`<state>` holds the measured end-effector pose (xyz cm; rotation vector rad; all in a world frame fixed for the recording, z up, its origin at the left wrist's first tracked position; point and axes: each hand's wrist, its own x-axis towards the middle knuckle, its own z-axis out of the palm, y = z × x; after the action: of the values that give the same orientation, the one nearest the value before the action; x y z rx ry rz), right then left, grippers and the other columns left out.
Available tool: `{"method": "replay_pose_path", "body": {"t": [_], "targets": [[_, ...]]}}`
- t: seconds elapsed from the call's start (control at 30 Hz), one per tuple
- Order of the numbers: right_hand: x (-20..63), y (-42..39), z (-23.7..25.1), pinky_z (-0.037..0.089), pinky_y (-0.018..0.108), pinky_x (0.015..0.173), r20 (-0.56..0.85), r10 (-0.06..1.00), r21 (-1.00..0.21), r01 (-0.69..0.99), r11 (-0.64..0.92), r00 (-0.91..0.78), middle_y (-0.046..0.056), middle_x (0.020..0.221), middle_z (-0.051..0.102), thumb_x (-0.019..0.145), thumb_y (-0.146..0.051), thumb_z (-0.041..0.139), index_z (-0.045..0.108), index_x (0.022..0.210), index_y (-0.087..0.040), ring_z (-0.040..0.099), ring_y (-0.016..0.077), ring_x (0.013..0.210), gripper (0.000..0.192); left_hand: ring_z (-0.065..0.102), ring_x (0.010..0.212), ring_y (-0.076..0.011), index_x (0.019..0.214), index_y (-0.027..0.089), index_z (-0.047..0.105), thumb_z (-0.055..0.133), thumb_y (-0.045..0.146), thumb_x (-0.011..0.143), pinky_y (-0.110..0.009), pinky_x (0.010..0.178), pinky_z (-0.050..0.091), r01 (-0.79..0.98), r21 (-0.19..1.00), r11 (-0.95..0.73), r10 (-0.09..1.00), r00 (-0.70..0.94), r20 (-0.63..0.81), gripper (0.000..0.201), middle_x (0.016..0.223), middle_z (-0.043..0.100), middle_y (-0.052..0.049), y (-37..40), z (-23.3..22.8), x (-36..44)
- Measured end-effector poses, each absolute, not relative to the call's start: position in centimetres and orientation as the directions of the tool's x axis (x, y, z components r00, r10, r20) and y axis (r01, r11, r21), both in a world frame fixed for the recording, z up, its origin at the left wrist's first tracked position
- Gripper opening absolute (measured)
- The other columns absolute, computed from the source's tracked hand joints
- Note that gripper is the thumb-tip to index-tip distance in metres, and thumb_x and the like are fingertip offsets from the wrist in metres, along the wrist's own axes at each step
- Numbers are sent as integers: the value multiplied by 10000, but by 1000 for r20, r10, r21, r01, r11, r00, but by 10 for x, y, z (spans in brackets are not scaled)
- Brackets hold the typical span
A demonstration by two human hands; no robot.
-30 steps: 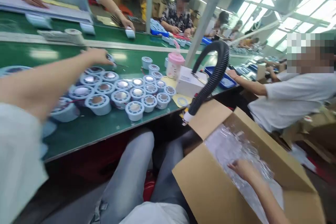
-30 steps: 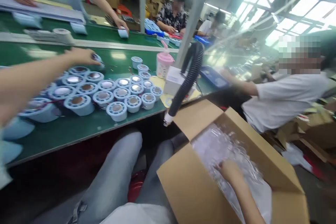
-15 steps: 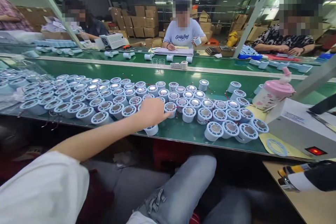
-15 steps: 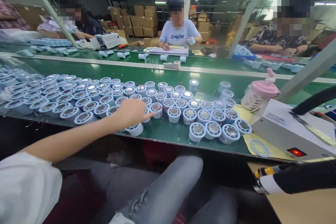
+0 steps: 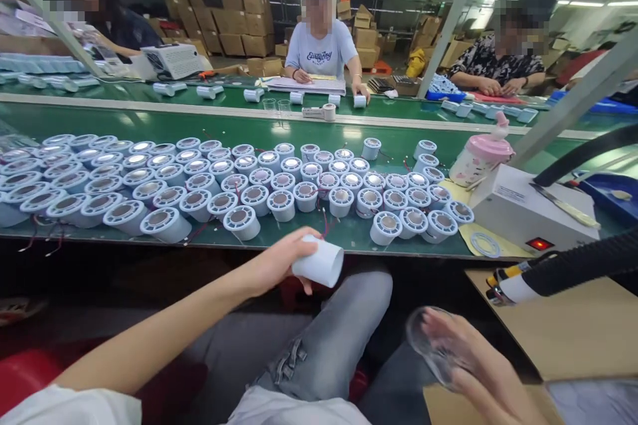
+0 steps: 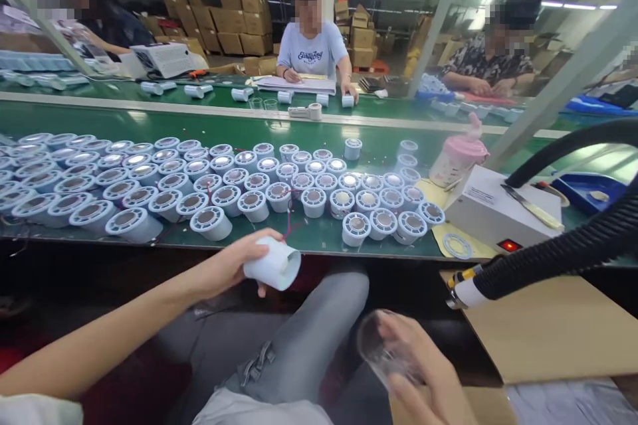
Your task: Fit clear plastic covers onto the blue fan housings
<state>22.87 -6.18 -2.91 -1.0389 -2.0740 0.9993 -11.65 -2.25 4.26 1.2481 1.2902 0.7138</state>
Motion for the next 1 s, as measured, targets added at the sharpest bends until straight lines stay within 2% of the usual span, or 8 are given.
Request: {"method": "replay_pose_path", "body": {"t": [0.07,0.13,0.27,0.43,0.6,0.7,0.87,1.0], "targets": [[194,-57,-23,547,401,873,253,802,-682,489,544,-541,122,1288,505,901,-324,511,438,1368,-328,576,298,1129,474,555,600,-154,986,169,454,442,524,781,-222,404,438,-29,878,478,800,426,-422,410,781,551,-35,-20,22,-96],[169,-50,-18,538,469,850,345,777,-503,595,626,-526,147,1287,473,872,-279,547,457,1364,-313,548,334,1123,501,489,506,-117,932,154,505,439,547,785,-185,329,358,17,806,592,651,579,-491,425,722,525,-21,-15,7,-76],[153,-40,-13,521,516,794,354,781,-321,718,618,-514,164,1349,424,816,-138,573,578,1248,-269,499,375,1116,452,490,577,-114,882,149,605,494,514,830,-192,421,385,337,897,286,589,677,-441,385,766,544,-23,-10,8,-54],[163,-42,-9,508,418,800,90,884,-637,656,405,-459,96,1235,506,757,-148,670,632,772,-202,551,293,1051,68,552,892,-187,972,185,650,592,384,836,-282,787,438,486,839,-245,799,591,-108,248,946,583,-45,-13,19,-50],[165,-44,0,474,321,757,-18,930,-891,428,152,-367,80,1078,538,890,-317,538,600,649,-182,588,208,944,283,548,993,-223,1154,223,614,816,424,601,-338,877,452,365,872,-327,833,548,83,622,1064,535,-73,-16,-5,-49],[167,-42,0,467,279,688,-77,952,-956,292,13,-295,82,998,572,866,-341,577,605,583,-176,577,208,936,329,523,1109,-258,1156,224,628,825,392,600,-378,963,419,282,875,-393,779,608,153,614,1163,535,-104,-15,-15,-50],[176,-37,-6,534,275,701,-245,925,-965,-20,-262,-292,81,1077,633,797,-394,681,684,579,-185,609,219,955,303,532,1164,-257,1293,237,514,783,304,682,-378,972,436,178,956,-233,726,686,49,671,1266,567,-103,-18,-8,-49],[183,-41,-12,551,356,823,-118,915,-990,-30,-140,-386,69,1212,628,702,-341,781,755,834,-262,580,286,1119,156,548,1144,-250,1298,218,475,739,260,729,-361,909,489,111,994,21,738,669,-90,629,1317,513,-115,-23,-5,-44]]}}
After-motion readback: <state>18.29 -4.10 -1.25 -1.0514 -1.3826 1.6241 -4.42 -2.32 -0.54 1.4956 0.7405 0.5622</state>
